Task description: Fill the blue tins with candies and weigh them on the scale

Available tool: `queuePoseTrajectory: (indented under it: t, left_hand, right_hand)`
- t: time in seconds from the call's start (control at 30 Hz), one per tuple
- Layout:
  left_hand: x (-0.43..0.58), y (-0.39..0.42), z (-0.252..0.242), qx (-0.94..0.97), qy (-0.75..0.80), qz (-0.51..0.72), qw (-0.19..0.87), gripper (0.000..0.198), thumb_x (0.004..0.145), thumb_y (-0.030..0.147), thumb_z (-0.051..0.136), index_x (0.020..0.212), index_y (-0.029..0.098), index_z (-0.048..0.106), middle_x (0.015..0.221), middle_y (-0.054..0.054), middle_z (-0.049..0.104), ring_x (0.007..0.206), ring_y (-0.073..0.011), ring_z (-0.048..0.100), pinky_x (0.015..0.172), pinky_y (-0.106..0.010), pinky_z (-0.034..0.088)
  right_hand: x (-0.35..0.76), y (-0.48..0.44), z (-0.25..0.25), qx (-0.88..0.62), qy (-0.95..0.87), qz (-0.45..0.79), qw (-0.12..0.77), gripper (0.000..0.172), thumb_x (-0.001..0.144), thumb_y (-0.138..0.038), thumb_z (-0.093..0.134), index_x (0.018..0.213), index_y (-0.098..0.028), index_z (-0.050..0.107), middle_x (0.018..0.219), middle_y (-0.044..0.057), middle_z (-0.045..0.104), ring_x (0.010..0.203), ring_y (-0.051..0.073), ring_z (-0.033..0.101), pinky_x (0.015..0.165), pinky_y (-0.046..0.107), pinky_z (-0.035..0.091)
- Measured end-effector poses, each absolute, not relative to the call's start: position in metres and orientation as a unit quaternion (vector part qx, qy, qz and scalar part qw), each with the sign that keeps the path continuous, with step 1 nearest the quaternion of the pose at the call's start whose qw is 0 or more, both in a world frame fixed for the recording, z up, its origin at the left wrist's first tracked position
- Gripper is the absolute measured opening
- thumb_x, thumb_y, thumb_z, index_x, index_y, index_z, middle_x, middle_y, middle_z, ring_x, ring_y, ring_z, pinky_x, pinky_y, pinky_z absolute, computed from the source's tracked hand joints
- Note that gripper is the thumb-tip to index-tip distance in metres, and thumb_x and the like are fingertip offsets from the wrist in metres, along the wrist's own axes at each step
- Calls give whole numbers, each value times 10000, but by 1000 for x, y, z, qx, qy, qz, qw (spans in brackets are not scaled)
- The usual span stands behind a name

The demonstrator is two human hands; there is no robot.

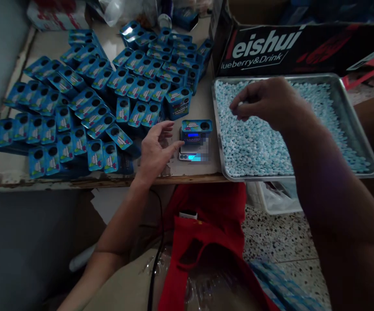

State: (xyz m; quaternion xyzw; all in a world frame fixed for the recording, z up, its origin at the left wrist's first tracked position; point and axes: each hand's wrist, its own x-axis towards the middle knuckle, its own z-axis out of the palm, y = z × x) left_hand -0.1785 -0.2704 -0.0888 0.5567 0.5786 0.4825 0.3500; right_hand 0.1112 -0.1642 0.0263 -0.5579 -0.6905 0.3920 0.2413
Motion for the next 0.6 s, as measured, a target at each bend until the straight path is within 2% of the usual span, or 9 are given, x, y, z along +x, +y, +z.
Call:
queuePoseTrajectory:
  t: [0.23, 0.43, 0.6]
  left_hand:
    - [-157, -255, -85, 615, 555, 482, 287, 580, 865, 174, 953, 1408, 246, 765, 1400, -85, 749, 1324, -306, 736, 1159, -447, 646]
    - [-155, -255, -94, 600, 575, 478, 284, 607, 858, 194, 976, 1418, 262, 753, 1433, -86, 719, 1293, -293, 740, 1111, -415, 668]
    - [-157, -257, -90, 602, 575, 478, 280, 628, 839, 181, 997, 1412, 273, 756, 1405, -71, 734, 1289, -295, 742, 1158, -444, 645]
  right_hand:
    - [134, -163, 5, -573, -662, 426, 229, 70, 773, -191, 874, 772, -218, 810, 697, 24, 736, 710, 199, 697, 798, 431, 610]
    - [108, -159, 0, -535, -670, 446, 255, 163, 749, -344, 940, 781, -249, 811, 692, 22, 729, 715, 219, 727, 728, 406, 657]
    - [75, -166, 5, -498, -703, 455, 225, 223, 757, -420, 986, 805, -256, 843, 689, 12, 733, 768, 243, 781, 745, 396, 677]
